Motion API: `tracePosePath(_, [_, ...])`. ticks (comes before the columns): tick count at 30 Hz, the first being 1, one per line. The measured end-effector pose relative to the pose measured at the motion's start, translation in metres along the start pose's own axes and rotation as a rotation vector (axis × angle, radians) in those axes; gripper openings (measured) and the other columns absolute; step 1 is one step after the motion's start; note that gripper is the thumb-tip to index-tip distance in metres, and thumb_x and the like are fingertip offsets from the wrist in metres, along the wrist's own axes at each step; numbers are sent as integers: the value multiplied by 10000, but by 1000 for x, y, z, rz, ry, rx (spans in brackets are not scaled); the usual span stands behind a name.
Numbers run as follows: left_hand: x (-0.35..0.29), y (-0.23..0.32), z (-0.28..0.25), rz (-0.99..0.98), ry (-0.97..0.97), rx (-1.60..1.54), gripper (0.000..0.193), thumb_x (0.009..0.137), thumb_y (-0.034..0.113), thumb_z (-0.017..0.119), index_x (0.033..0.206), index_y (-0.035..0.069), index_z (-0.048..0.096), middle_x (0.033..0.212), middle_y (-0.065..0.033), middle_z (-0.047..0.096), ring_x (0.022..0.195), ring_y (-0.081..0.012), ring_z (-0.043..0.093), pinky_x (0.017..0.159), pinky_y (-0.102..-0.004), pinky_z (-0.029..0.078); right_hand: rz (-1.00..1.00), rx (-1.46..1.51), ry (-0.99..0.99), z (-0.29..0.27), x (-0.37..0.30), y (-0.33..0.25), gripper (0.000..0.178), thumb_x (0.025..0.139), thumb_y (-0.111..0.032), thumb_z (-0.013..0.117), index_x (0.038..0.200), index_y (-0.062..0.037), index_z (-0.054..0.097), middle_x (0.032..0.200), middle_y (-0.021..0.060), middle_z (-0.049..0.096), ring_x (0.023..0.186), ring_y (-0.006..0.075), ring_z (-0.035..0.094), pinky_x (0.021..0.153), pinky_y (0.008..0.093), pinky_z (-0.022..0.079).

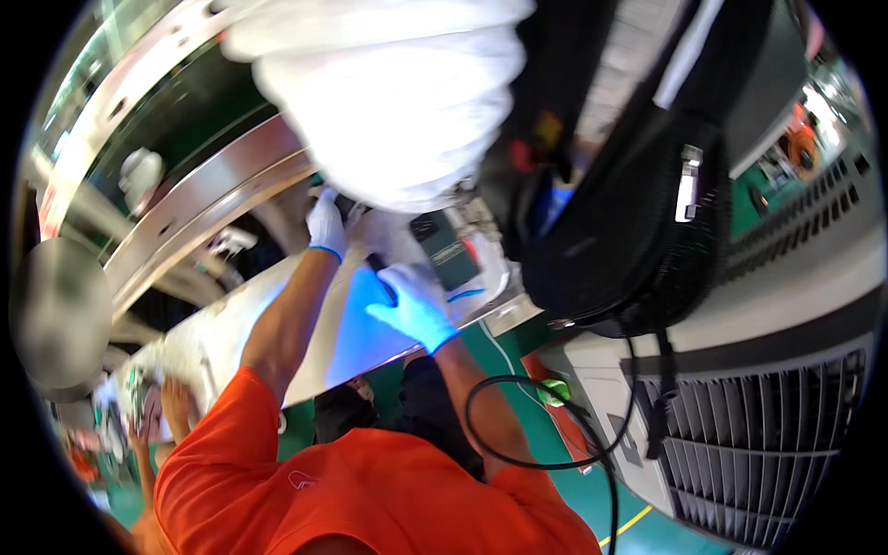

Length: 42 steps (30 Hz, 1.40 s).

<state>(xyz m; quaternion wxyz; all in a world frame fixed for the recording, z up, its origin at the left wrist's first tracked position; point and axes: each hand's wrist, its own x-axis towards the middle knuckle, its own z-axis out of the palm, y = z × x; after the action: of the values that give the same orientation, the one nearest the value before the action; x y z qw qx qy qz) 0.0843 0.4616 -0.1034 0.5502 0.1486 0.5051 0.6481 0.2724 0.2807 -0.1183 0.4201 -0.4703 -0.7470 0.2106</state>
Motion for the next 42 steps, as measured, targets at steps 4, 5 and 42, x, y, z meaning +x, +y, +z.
tracePosePath(4, [-78,26,-101,132,66,-73,269,1045,244,767,1257,92,698,1184,-111,733,1048,-266,721,800,-454,666,-138,-194,-33,9,4,-4,577,770,-347,946,1266,-118,759,1300,126,734,1189,389,690,1029,508,566])
tracePosePath(5, [-94,23,-128,204,64,-34,246,1056,214,755,1252,79,694,1184,-119,733,1026,-262,721,811,-446,658,-107,-152,-14,14,4,3,502,805,-289,917,1248,-109,762,1278,134,746,1163,393,703,1011,503,576])
tracePosePath(42, [-224,48,-308,578,76,467,794,862,316,938,1471,-42,576,1334,-198,717,1270,-289,701,1088,-427,558,-228,145,-193,15,25,-158,334,913,-214,889,1167,-10,816,1104,172,822,992,289,798,916,402,619])
